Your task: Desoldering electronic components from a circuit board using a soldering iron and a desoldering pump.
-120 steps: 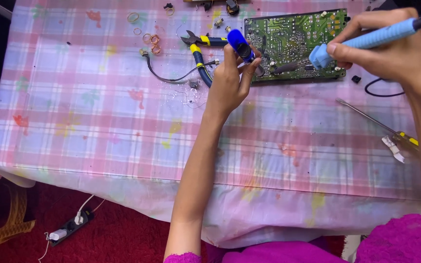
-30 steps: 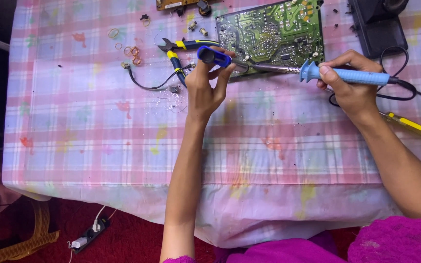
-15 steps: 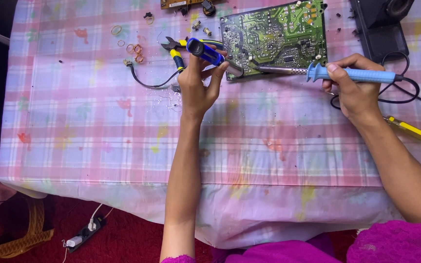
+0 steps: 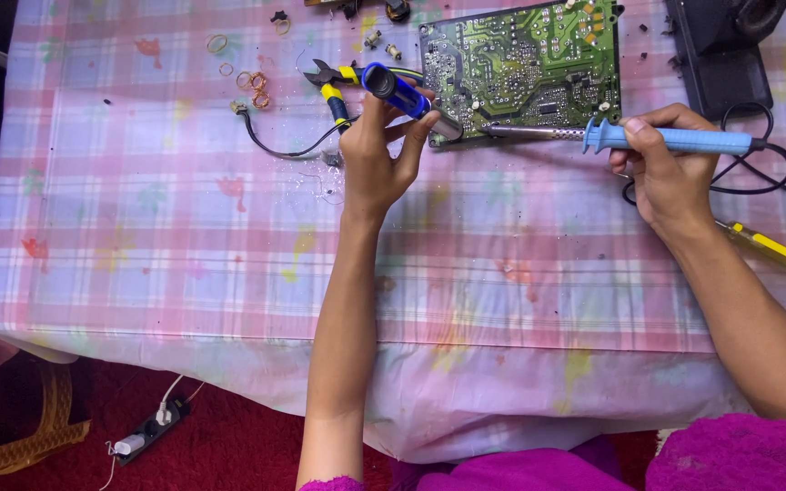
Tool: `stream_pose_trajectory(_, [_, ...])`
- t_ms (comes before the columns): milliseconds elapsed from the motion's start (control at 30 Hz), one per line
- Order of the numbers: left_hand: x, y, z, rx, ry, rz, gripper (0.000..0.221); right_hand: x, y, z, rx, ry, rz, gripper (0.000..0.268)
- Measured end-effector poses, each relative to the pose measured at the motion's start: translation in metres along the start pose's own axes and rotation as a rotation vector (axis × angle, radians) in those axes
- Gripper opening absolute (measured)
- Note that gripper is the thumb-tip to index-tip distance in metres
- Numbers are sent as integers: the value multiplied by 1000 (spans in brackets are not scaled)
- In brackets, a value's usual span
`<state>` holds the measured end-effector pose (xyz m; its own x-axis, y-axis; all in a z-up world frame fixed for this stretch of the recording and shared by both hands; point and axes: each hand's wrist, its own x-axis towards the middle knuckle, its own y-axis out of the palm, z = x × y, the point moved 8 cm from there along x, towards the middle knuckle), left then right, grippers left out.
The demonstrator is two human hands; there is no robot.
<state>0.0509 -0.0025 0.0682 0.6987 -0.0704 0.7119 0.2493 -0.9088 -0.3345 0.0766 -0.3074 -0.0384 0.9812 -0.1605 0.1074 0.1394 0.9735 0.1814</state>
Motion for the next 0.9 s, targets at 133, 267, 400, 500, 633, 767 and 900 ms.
stream_pose_trajectory(133, [1, -1, -2, 2, 7, -2, 28, -2, 4, 4, -27, -3, 15, 17])
stream_pose_trajectory(267, [2, 0, -2, 6, 10, 7, 28, -3, 3, 4, -39, 9, 9, 17])
stream_pose_trajectory(400, [1, 0, -1, 18, 21, 2, 31, -3, 5, 10, -78, -7, 30, 21])
stream_pose_trajectory(500, [0, 0, 1, 33, 27, -8, 34, 0, 10, 23, -143, -90, 82, 20])
stream_pose_trajectory(633, [0, 0, 0, 9, 14, 13, 33, 4, 25, 48, -272, -217, 194, 22])
stream_pose_trajectory(767, [-1, 2, 1, 12, 38, 14, 29, 1, 43, 71, -384, -250, 263, 20])
stream_pose_trajectory(900, [-2, 2, 2, 65, 59, -8, 29, 8, 41, 66, -377, -203, 241, 20])
